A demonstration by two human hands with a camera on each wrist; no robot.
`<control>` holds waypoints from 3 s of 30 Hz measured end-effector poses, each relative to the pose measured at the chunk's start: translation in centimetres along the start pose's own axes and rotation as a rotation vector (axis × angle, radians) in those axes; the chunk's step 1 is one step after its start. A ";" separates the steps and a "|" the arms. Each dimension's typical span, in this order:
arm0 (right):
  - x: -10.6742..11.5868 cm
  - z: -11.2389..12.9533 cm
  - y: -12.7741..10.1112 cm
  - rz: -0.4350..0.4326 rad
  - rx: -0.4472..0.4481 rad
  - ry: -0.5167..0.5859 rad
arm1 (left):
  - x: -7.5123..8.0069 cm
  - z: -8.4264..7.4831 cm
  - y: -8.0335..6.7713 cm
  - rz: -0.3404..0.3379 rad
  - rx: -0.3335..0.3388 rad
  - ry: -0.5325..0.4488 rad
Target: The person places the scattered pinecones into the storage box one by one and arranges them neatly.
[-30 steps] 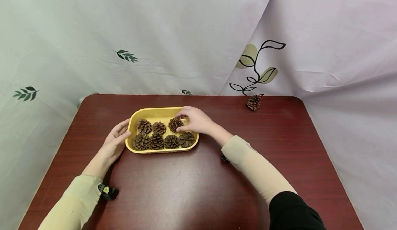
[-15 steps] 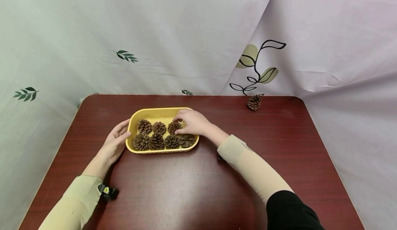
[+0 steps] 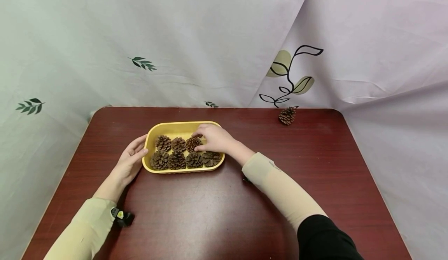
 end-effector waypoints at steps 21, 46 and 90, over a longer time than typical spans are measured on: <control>2.3 -1.0 -1.5 -0.105 0.038 0.097 | -0.2 0.0 0.0 0.011 0.005 -0.016; 9.7 -10.6 -8.6 -0.479 -0.068 0.342 | 0.4 0.3 -0.1 -0.021 0.025 0.026; 13.8 -25.0 -21.5 -0.681 -0.534 0.304 | 0.6 0.0 -0.2 -0.016 0.016 0.005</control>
Point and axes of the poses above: each hand's wrist, its own y-axis towards the middle knuckle, its own x-axis out of the back of the hand, z = x × y, the point moved 8 cm from there along y, towards the middle knuckle, and after that the axes turned 9 degrees about y, right-handed, at the moved point
